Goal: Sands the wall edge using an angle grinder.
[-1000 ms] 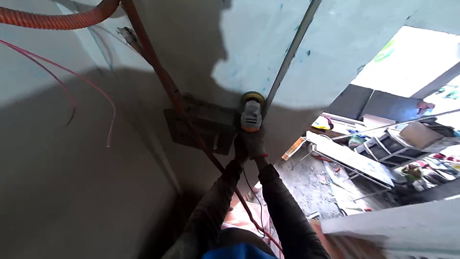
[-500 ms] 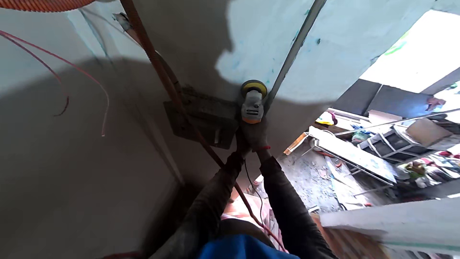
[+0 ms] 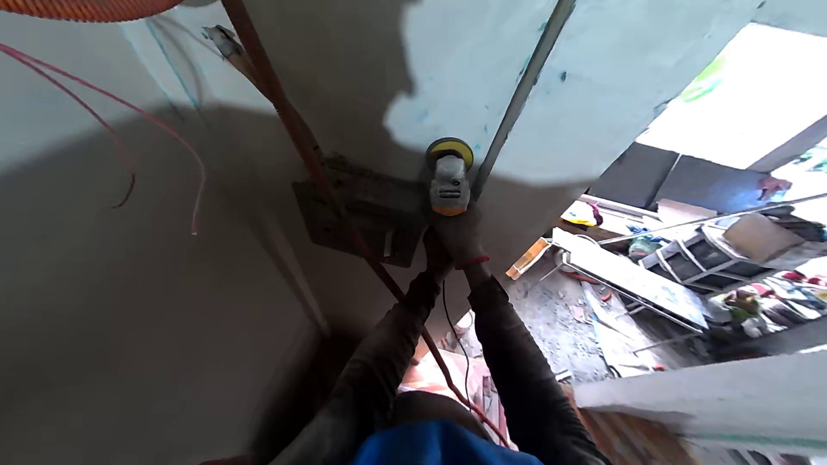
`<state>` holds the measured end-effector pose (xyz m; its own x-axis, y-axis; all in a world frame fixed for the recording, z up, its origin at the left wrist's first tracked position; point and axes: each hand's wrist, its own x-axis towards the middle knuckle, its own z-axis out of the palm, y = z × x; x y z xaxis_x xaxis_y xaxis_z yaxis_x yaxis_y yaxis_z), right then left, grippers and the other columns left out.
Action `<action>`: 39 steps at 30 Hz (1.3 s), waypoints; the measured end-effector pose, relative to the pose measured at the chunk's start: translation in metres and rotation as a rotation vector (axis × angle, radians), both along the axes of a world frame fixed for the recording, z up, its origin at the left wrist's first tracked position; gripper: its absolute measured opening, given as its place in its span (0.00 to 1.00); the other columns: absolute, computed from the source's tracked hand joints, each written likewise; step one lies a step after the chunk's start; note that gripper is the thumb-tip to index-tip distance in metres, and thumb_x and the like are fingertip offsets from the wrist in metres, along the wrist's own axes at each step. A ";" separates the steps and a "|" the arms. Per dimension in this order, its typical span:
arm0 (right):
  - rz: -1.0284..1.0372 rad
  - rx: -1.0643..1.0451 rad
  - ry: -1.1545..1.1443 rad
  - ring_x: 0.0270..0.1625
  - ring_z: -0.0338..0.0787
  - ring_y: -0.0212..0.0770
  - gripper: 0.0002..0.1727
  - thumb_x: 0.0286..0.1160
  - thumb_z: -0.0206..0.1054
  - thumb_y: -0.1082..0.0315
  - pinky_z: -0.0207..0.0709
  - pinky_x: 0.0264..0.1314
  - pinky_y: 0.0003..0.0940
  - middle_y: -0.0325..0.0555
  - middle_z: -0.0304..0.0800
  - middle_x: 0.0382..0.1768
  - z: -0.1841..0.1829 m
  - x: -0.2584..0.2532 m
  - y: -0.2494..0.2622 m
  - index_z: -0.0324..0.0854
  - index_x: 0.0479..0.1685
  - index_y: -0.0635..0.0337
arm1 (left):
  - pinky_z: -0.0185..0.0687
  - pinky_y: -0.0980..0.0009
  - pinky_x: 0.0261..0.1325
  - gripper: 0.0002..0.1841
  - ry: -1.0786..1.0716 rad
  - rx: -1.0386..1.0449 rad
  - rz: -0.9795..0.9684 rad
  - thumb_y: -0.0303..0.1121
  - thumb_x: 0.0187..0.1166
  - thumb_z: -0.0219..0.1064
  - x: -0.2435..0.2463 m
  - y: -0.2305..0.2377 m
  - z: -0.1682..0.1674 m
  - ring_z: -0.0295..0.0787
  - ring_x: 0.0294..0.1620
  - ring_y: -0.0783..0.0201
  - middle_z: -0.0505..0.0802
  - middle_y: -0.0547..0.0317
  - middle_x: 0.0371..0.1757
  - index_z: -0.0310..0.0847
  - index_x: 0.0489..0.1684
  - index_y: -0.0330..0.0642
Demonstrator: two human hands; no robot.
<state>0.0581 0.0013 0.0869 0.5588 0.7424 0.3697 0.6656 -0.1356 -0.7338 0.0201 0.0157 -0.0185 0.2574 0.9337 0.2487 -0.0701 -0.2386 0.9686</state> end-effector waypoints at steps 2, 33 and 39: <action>0.027 -0.041 -0.032 0.57 0.92 0.48 0.41 0.55 0.86 0.49 0.87 0.60 0.56 0.52 0.92 0.53 0.006 -0.003 -0.001 0.78 0.71 0.58 | 0.69 0.63 0.82 0.42 -0.070 -0.028 0.017 0.29 0.67 0.75 0.002 0.000 -0.002 0.75 0.77 0.49 0.78 0.26 0.74 0.58 0.80 0.15; 0.273 -0.087 -0.138 0.53 0.92 0.57 0.41 0.60 0.84 0.51 0.87 0.51 0.63 0.57 0.91 0.53 0.031 0.010 -0.012 0.74 0.76 0.53 | 0.63 0.54 0.85 0.38 -0.011 0.062 0.129 0.23 0.69 0.73 0.033 -0.005 -0.001 0.68 0.81 0.37 0.72 0.17 0.77 0.58 0.79 0.14; 0.159 -0.016 -0.071 0.51 0.92 0.54 0.42 0.57 0.86 0.52 0.87 0.50 0.61 0.56 0.91 0.52 0.033 0.003 -0.015 0.74 0.74 0.55 | 0.67 0.57 0.83 0.40 0.046 0.023 -0.010 0.24 0.71 0.74 0.013 0.004 0.006 0.70 0.81 0.44 0.74 0.24 0.78 0.56 0.83 0.19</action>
<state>0.0612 -0.0134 0.1200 0.4064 0.8256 0.3914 0.7297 -0.0355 -0.6828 0.0335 0.0198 -0.0121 0.2780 0.9253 0.2579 -0.0282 -0.2605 0.9651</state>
